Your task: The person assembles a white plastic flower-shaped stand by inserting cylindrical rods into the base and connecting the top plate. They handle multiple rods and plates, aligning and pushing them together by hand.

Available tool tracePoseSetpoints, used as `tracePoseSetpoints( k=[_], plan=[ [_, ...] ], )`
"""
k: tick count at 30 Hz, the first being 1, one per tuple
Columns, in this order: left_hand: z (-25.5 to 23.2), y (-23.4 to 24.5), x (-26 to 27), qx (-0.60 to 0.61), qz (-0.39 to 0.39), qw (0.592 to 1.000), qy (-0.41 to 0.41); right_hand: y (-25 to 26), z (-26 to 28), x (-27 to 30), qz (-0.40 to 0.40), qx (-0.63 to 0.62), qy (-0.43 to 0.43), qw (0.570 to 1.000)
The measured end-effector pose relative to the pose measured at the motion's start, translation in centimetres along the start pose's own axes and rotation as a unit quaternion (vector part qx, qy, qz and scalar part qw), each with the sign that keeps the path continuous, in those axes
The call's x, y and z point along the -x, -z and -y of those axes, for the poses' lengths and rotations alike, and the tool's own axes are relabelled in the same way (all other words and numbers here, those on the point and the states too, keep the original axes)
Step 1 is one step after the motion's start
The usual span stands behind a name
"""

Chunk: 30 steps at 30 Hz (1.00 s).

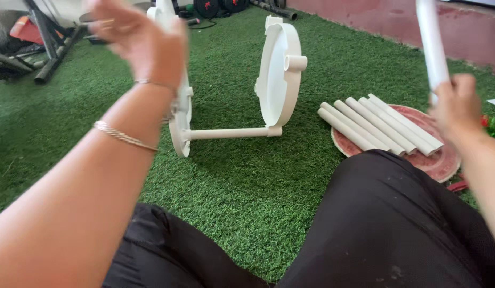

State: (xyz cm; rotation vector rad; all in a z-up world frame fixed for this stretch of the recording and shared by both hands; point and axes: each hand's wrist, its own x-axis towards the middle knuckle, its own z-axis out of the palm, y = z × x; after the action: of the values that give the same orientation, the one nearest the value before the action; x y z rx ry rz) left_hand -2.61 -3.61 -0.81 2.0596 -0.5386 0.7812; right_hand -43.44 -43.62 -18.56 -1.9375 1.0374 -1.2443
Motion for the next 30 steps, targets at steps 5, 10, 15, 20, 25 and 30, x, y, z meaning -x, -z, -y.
tracePoseSetpoints(
  k=[5,10,15,20,25,30],
  plan=[
    [8.1,3.4,1.0,0.054,-0.088,0.986,-0.127,2.3,-14.7,-6.7,0.047,0.282,0.021,0.958],
    [10.3,2.1,3.5,0.073,0.134,0.985,0.076,2.3,-18.5,-9.9,0.108,0.332,-0.079,0.934],
    [12.4,-0.1,5.4,0.107,0.237,0.963,0.072,-0.3,-19.2,-10.0,0.204,0.433,-0.098,0.872],
    [16.4,-3.6,6.5,0.047,0.291,0.952,0.082,-2.4,-17.1,-9.1,0.204,0.581,-0.057,0.786],
    [18.8,-7.5,7.2,-0.134,0.334,0.928,0.093,-6.5,-9.8,-4.9,0.124,0.414,-0.09,0.898],
    [14.0,-5.7,4.8,-0.191,0.31,0.93,0.053,-12.8,2.9,-1.1,0.167,0.242,0.222,0.93]
  ],
)
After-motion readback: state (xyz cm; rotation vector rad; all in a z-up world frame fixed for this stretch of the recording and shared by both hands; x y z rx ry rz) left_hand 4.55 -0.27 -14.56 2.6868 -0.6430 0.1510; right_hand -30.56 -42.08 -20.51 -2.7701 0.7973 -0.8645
